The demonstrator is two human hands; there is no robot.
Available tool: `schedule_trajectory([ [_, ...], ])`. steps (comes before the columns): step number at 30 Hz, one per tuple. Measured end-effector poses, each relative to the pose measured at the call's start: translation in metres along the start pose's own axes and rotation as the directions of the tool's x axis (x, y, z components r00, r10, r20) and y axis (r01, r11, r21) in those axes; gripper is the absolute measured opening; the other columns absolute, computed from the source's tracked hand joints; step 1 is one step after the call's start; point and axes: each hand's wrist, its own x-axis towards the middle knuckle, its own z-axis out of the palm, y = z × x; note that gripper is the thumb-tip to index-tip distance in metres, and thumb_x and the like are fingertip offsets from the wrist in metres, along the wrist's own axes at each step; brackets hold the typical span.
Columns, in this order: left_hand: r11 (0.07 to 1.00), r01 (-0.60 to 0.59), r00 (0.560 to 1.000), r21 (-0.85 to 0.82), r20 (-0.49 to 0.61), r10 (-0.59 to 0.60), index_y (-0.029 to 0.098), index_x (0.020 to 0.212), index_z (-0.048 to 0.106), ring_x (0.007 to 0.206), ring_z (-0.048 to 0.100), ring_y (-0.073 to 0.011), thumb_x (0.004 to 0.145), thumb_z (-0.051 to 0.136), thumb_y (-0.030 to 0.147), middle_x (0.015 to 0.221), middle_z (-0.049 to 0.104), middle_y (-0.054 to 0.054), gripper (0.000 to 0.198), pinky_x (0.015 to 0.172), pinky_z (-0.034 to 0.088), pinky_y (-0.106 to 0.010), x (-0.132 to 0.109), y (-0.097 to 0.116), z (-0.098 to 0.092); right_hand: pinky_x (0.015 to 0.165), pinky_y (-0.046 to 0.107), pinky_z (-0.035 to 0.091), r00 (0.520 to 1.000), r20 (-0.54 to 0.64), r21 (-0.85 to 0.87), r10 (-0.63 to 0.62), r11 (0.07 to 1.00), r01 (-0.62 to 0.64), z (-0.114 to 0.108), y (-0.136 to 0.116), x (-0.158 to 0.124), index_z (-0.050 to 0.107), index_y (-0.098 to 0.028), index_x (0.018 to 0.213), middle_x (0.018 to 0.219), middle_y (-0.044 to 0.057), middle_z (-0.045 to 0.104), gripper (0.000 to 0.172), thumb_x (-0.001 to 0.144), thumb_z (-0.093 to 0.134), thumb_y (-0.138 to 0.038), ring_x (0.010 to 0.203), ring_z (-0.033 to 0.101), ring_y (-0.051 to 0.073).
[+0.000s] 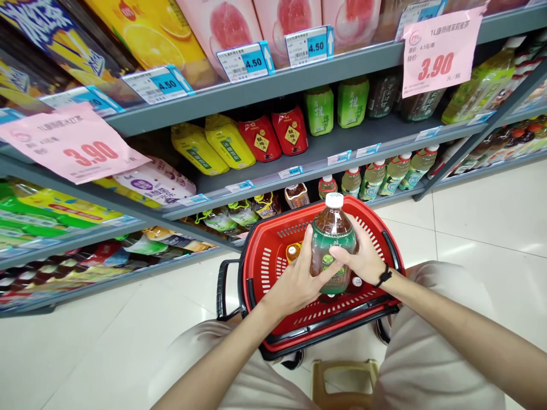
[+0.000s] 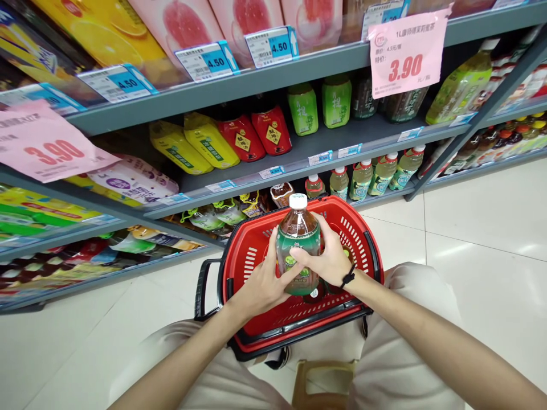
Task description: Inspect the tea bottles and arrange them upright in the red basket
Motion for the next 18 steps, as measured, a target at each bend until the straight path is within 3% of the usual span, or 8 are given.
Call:
schedule_trajectory([
  [9, 0.999, 0.015, 0.999, -0.030, 0.039, -0.014, 0.033, 0.175, -0.006, 0.147, 0.049, -0.0593, 0.083, 0.083, 0.009, 0.167, -0.042, -0.029, 0.130, 0.081, 0.070, -0.049, -0.0006, 0.0008, 0.0003, 0.100, 0.045, 0.062, 1.000, -0.012, -0.014, -0.004, 1.000, 0.004, 0.0000, 0.0013, -0.0002, 0.057, -0.023, 0.142, 0.127, 0.011, 0.077, 0.081, 0.078, 0.089, -0.061, 0.111, 0.075, 0.030],
  [18, 1.000, 0.018, 0.993, -0.006, 0.116, -0.018, 0.031, 0.175, -0.008, 0.147, 0.048, -0.0607, 0.073, 0.094, 0.018, 0.167, -0.040, -0.032, 0.145, 0.073, 0.068, -0.041, -0.0011, 0.0009, -0.0053, 0.098, 0.044, 0.061, 1.000, -0.022, 0.012, 0.001, 1.000, -0.001, 0.0006, 0.0035, -0.0004, 0.056, -0.022, 0.139, 0.124, 0.011, 0.077, 0.078, 0.078, 0.090, -0.057, 0.110, 0.075, 0.029],
])
